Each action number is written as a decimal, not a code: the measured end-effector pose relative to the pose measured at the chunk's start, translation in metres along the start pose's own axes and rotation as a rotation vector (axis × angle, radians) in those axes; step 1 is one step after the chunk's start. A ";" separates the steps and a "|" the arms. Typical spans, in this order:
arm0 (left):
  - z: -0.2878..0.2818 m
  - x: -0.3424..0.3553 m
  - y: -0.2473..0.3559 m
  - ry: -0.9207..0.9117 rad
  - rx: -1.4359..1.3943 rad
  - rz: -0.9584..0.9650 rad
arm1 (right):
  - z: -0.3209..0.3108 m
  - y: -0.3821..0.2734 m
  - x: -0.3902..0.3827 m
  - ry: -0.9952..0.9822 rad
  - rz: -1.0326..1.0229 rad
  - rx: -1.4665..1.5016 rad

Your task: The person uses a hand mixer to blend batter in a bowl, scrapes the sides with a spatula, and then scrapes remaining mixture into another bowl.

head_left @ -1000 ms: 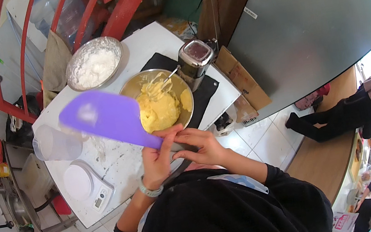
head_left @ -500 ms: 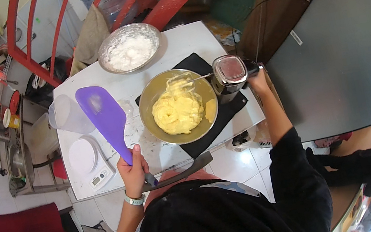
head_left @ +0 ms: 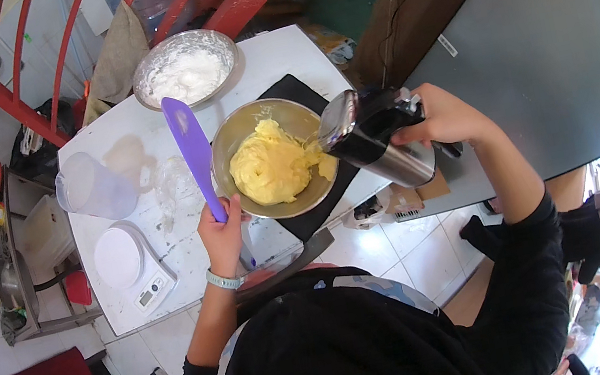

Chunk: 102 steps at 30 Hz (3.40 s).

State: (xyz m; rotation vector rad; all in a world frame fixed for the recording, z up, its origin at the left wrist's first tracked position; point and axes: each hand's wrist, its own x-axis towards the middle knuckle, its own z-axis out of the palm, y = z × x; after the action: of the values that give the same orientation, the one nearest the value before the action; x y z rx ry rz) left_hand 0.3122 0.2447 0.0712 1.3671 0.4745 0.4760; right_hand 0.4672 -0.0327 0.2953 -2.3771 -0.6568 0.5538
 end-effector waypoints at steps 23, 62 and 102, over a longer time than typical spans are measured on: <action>-0.012 0.005 -0.011 -0.330 -0.312 -0.112 | 0.145 -0.067 0.029 -0.215 0.137 1.743; -0.011 0.025 -0.001 -0.396 -0.237 -0.102 | 0.095 -0.052 0.013 -0.116 0.254 1.312; -0.014 0.023 -0.002 -0.222 -0.284 -0.123 | 0.084 -0.062 0.004 -0.373 0.403 1.247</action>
State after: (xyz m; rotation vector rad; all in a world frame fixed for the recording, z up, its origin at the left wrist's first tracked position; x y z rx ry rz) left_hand 0.3229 0.2691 0.0661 1.0948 0.2934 0.2746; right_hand 0.4068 0.0496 0.2726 -1.2002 0.0960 1.1626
